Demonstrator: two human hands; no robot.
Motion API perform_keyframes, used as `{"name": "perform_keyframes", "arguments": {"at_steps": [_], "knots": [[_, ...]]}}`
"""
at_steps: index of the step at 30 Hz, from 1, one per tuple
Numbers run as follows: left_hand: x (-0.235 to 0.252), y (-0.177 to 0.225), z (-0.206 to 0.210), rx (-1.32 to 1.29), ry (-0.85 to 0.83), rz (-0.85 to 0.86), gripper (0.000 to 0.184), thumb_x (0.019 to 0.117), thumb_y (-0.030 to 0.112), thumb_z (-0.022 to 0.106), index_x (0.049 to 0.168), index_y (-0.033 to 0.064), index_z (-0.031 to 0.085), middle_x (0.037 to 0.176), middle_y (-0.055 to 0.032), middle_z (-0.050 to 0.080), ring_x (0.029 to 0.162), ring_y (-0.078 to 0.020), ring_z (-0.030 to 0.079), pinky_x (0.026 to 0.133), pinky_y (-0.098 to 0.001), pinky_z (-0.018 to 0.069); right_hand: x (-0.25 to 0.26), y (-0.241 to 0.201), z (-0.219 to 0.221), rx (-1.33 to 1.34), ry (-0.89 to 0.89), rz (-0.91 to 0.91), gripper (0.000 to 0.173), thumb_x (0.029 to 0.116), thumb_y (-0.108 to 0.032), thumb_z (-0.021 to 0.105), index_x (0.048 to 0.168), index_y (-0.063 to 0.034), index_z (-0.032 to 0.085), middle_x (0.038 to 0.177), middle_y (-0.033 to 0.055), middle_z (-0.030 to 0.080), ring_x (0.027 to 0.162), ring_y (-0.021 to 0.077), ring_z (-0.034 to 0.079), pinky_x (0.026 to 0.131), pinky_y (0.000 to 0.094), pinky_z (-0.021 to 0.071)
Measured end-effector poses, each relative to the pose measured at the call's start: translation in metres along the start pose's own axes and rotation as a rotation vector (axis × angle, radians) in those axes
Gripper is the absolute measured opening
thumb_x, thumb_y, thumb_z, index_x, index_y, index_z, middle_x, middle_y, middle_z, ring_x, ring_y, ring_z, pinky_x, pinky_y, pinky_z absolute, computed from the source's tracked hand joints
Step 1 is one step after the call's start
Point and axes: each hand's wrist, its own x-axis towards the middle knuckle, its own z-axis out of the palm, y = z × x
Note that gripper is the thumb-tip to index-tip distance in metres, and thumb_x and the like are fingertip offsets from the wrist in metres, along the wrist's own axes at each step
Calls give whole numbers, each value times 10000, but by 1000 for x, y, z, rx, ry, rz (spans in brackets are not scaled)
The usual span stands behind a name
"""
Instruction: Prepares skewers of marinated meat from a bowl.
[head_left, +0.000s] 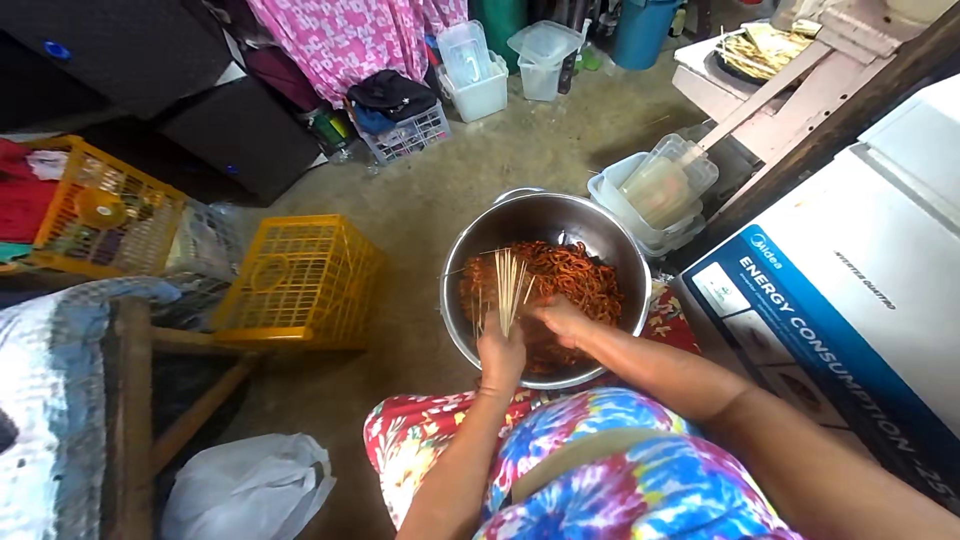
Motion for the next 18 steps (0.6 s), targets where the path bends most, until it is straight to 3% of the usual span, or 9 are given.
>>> {"name": "perform_keyframes", "arguments": {"at_steps": [4, 8, 11, 18], "knots": [[0, 0, -1, -25, 9, -1, 288, 975, 58, 576, 1238, -58, 560, 885, -133, 662, 699, -182, 665, 693, -377, 579, 19, -18, -35, -351, 176, -95, 241, 1048, -122, 555, 1176, 57, 653, 1024, 156, 689, 867, 182, 686, 817, 342, 582], [0, 2, 0, -1, 18, 6, 261, 976, 62, 579, 1214, -44, 567, 886, -129, 657, 700, -181, 661, 688, -378, 573, 39, -22, -60, -806, 252, -116, 222, 980, -127, 630, 1124, 19, 714, 1159, 238, 683, 1123, 375, 646, 993, 574, 498], [0, 4, -2, 30, 4, -2, 307, 974, 67, 582, 1254, -57, 556, 933, -163, 668, 764, -229, 677, 740, -429, 576, 45, -20, -50, -1003, 190, -59, 258, 969, -167, 648, 1150, 5, 713, 1196, 244, 676, 1173, 398, 630, 1011, 597, 484], [0, 2, -1, 19, -4, 4, 299, 977, 71, 575, 1252, -46, 557, 907, -141, 662, 729, -204, 667, 711, -400, 574, 33, -16, -19, -1314, 109, 55, 391, 995, -291, 615, 1201, 39, 660, 1270, 264, 640, 1215, 424, 612, 988, 632, 482]]}}
